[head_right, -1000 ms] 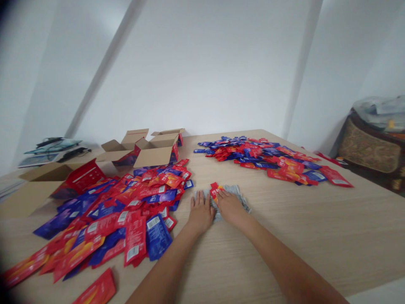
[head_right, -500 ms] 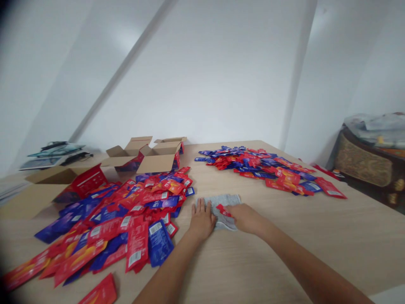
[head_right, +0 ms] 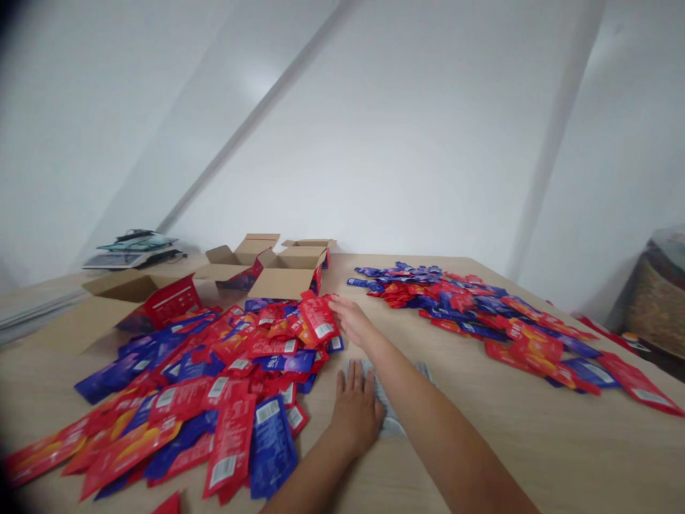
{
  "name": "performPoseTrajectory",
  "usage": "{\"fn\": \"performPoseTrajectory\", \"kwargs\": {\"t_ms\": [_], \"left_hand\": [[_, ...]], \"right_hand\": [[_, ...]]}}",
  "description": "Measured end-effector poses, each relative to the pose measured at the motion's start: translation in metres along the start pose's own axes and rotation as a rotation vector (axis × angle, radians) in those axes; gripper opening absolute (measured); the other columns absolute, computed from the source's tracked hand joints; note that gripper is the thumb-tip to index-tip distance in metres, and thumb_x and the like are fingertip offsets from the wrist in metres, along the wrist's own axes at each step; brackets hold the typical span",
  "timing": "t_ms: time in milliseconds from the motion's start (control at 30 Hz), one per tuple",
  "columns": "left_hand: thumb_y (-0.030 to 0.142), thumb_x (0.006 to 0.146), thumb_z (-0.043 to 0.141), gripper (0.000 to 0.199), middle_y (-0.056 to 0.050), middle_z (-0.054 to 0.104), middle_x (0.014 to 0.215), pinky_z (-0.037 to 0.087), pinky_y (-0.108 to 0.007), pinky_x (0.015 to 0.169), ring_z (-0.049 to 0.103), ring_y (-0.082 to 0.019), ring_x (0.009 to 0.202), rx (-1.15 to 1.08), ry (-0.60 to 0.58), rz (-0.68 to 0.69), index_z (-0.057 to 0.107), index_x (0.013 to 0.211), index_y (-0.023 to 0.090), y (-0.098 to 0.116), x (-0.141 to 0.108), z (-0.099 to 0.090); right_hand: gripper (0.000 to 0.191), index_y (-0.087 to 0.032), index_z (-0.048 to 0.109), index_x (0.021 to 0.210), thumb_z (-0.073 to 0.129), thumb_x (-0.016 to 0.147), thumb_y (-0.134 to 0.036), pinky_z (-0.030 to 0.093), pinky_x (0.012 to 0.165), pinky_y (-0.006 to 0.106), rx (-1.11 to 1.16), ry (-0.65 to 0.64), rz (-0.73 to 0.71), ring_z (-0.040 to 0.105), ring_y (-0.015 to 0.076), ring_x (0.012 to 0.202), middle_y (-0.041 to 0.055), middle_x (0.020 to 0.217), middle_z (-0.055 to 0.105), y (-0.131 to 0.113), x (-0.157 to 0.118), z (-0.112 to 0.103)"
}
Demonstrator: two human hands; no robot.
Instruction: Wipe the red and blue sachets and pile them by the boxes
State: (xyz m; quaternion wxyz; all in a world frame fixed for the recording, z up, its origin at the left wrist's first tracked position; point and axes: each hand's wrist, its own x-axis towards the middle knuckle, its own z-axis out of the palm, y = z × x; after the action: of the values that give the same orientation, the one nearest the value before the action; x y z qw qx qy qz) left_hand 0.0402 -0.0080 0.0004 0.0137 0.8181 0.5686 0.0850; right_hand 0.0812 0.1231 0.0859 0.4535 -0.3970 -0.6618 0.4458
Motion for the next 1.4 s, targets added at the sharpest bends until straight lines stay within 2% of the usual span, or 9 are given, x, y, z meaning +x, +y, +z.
{"fn": "performPoseTrajectory", "kwargs": {"t_ms": [167,300,433,633,867,1033,1167,1267,1400], "left_hand": [[0.045,0.09,0.029,0.064,-0.017,0.02,0.151,0.011,-0.057,0.11,0.01,-0.034,0.14,0.002,-0.024,0.007,0.028,0.145,0.012,-0.001,0.0,0.001],[0.046,0.09,0.03,0.064,-0.016,0.018,0.152,0.011,-0.057,0.11,0.01,-0.034,0.14,0.006,-0.036,-0.006,0.026,0.145,0.013,0.0,0.0,0.001],[0.045,0.089,0.032,0.065,-0.017,0.019,0.151,0.012,-0.057,0.11,0.011,-0.034,0.14,-0.016,-0.02,-0.007,0.028,0.144,0.011,0.0,0.0,0.0],[0.044,0.089,0.031,0.064,-0.017,0.02,0.151,0.013,-0.057,0.11,0.009,-0.034,0.14,-0.04,0.007,-0.001,0.03,0.144,0.012,0.001,-0.002,-0.001],[0.046,0.09,0.028,0.064,-0.017,0.019,0.152,0.014,-0.056,0.11,0.01,-0.033,0.14,-0.002,-0.007,0.004,0.028,0.145,0.012,0.001,-0.002,0.001],[0.044,0.09,0.03,0.063,-0.018,0.021,0.151,0.014,-0.055,0.11,0.012,-0.033,0.14,-0.006,0.006,-0.003,0.03,0.144,0.011,0.001,-0.001,0.001],[0.043,0.09,0.03,0.062,-0.019,0.024,0.15,0.014,-0.054,0.11,0.014,-0.033,0.14,0.008,0.022,0.003,0.032,0.143,0.011,0.001,0.0,0.002],[0.042,0.09,0.03,0.062,-0.019,0.025,0.149,0.014,-0.051,0.111,0.015,-0.032,0.139,0.027,0.037,0.006,0.032,0.142,0.008,0.002,0.0,0.002],[0.041,0.091,0.027,0.063,-0.022,0.026,0.148,0.014,-0.049,0.112,0.016,-0.032,0.139,0.065,0.029,0.015,0.032,0.141,0.002,0.001,0.001,0.002]], "right_hand": [[0.038,-0.008,0.049,0.124,0.041,0.089,-0.021,0.05,0.081,0.031,-0.538,0.307,0.126,0.063,0.0188,0.098,0.0145,0.111,0.066,0.022,0.036,-0.051],[0.04,-0.006,0.054,0.121,0.043,0.083,-0.013,0.038,0.099,0.041,-0.738,0.469,0.172,0.049,0.0274,0.12,0.0213,0.123,0.057,0.057,0.013,-0.125],[0.048,-0.006,0.046,0.129,0.046,0.081,-0.013,0.03,0.101,0.052,-1.032,0.602,0.191,0.037,0.033,0.128,0.0253,0.133,0.046,0.089,-0.02,-0.186],[0.053,-0.015,0.041,0.134,0.048,0.086,-0.036,0.032,0.095,0.054,-1.352,0.431,0.288,0.045,0.0311,0.121,0.0187,0.132,0.05,0.116,-0.014,-0.233],[0.04,-0.013,0.054,0.122,0.042,0.089,-0.032,0.037,0.088,0.05,-1.424,0.451,0.385,0.054,0.0326,0.111,0.021,0.116,0.061,0.113,0.004,-0.232],[0.03,-0.01,0.064,0.105,0.04,0.09,-0.018,0.039,0.088,0.045,-1.509,0.316,0.276,0.062,0.0295,0.098,0.0214,0.097,0.068,0.09,-0.018,-0.229],[0.035,-0.01,0.063,0.109,0.034,0.091,-0.014,0.044,0.082,0.039,-1.507,0.277,0.228,0.065,0.027,0.091,0.0198,0.096,0.069,0.067,-0.041,-0.22],[0.039,-0.012,0.059,0.119,0.03,0.094,-0.019,0.046,0.081,0.036,-1.425,0.304,0.14,0.065,0.0251,0.094,0.0171,0.106,0.068,0.047,-0.064,-0.194],[0.041,-0.015,0.056,0.125,0.031,0.093,-0.018,0.041,0.096,0.033,-1.259,0.274,-0.106,0.057,0.0217,0.111,0.012,0.124,0.061,0.027,-0.115,-0.131]]}}
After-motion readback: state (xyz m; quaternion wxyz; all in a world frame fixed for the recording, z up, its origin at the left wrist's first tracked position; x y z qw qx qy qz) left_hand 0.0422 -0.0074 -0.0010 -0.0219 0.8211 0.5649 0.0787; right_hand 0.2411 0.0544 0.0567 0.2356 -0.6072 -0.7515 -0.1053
